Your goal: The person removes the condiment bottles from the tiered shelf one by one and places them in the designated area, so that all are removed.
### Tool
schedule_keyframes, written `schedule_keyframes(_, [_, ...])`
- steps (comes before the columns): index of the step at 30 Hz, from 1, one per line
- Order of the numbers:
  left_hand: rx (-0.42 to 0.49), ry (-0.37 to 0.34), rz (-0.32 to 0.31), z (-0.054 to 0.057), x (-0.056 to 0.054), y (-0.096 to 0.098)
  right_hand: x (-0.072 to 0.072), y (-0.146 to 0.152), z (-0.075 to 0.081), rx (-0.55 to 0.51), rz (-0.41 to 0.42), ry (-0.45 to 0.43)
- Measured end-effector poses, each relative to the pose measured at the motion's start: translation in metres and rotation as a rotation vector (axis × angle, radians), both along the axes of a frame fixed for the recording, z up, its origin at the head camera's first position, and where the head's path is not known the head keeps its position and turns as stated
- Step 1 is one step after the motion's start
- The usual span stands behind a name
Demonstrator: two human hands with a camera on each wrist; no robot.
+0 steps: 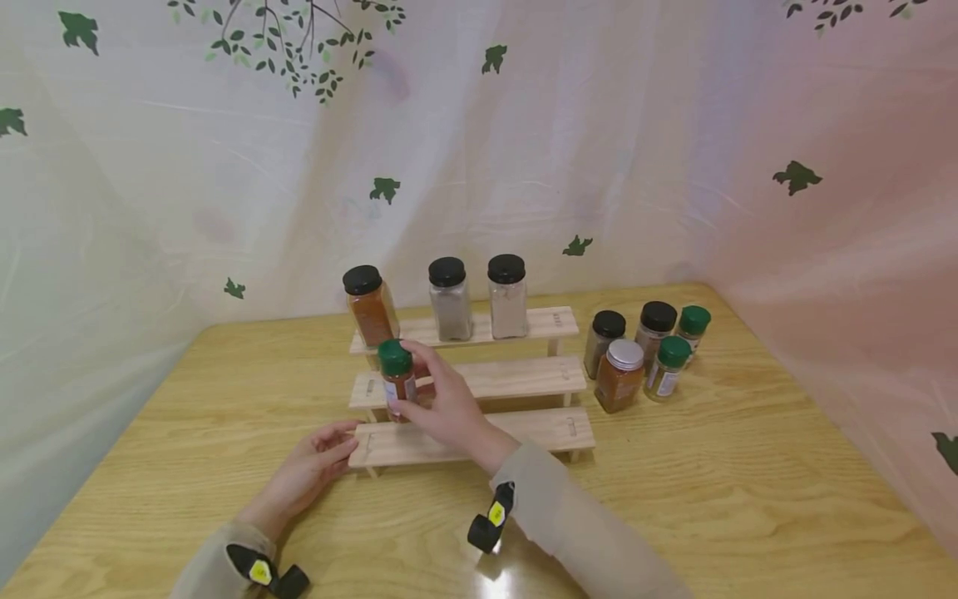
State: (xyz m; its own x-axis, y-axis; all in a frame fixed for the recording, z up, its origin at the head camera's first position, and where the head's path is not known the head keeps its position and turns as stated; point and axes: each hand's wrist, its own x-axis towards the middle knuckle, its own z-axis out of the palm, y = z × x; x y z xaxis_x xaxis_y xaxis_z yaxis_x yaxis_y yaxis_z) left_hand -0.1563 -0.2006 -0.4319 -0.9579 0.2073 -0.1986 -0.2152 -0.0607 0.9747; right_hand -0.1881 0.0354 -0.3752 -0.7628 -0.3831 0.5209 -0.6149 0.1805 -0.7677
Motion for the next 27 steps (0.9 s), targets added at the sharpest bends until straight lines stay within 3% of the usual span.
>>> schedule_keyframes(10, [-0.022,-0.009,0.007,0.002,0.0,0.0,0.006,0.016,-0.006,0.023,0.021,-0.003])
schedule_keyframes(15, [-0.015,-0.003,0.006,0.002,0.001,0.002,0.011,0.028,-0.004,0.034,0.012,-0.036])
schedule_keyframes(27, [-0.023,-0.011,0.023,0.0,0.0,0.001,0.015,0.055,-0.001,0.108,-0.003,-0.018])
